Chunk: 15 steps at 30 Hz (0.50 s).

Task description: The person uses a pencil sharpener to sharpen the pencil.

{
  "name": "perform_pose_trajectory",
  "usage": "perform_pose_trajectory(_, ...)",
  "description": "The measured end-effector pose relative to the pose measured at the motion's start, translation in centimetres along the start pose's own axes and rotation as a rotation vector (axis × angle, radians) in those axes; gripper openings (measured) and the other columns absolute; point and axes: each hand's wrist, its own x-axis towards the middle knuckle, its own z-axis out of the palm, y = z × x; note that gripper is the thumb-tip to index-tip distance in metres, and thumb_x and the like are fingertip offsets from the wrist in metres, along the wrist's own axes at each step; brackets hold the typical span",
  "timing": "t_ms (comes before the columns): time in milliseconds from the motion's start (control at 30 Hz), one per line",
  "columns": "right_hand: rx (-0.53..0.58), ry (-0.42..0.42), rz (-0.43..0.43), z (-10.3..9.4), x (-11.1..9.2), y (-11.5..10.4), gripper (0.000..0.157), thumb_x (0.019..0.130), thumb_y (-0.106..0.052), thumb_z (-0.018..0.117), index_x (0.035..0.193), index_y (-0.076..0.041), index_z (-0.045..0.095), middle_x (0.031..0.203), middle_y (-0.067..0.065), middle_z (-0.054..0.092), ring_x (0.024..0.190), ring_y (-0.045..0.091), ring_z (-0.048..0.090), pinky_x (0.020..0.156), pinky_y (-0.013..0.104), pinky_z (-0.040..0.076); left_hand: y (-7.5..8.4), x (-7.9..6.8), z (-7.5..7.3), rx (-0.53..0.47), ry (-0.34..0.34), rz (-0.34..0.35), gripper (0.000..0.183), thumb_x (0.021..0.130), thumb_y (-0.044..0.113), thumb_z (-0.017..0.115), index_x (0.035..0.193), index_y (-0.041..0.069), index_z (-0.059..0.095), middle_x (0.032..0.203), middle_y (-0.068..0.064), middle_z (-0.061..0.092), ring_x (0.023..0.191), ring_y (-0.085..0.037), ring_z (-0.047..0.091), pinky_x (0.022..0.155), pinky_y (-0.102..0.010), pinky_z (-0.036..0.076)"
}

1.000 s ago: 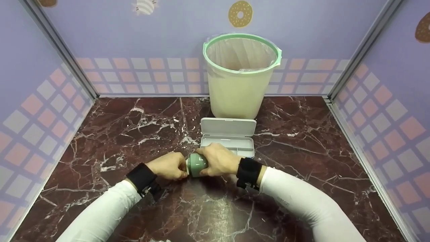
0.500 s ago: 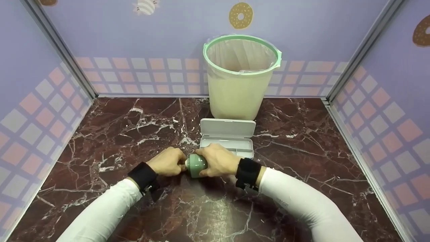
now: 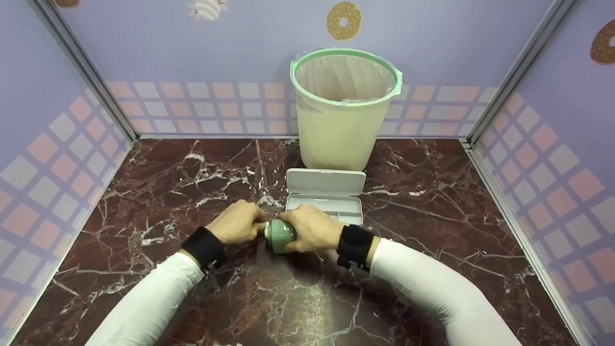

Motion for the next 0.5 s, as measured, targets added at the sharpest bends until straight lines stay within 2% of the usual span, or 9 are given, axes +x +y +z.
perform_pose_trajectory(300, -0.011, -0.001, -0.006, -0.1, 0.1, 0.0, 0.045, 0.085, -0.036, 0.096, 0.114, -0.012, 0.071, 0.098, 0.004, 0.08, 0.082, 0.018, 0.072, 0.073, 0.03, 0.062, 0.8, -0.2, -1.3, 0.084, 0.097, 0.05, 0.008, 0.09, 0.004, 0.079, 0.089, 0.01, 0.084, 0.081, -0.009, 0.082, 0.066, -0.022, 0.069, 0.07, -0.047, 0.064)
perform_pose_trajectory(500, 0.011, -0.021, 0.022, -0.1, 0.1, -0.2, 0.044, 0.085, -0.035, 0.096, 0.115, -0.013, 0.072, 0.099, 0.003, 0.079, 0.082, 0.015, 0.07, 0.073, 0.026, 0.061, 1.1, -0.4, -1.5, 0.09, 0.113, 0.049, 0.006, 0.093, 0.008, 0.081, 0.087, 0.01, 0.083, 0.079, -0.008, 0.081, 0.066, -0.021, 0.069, 0.07, -0.046, 0.064)
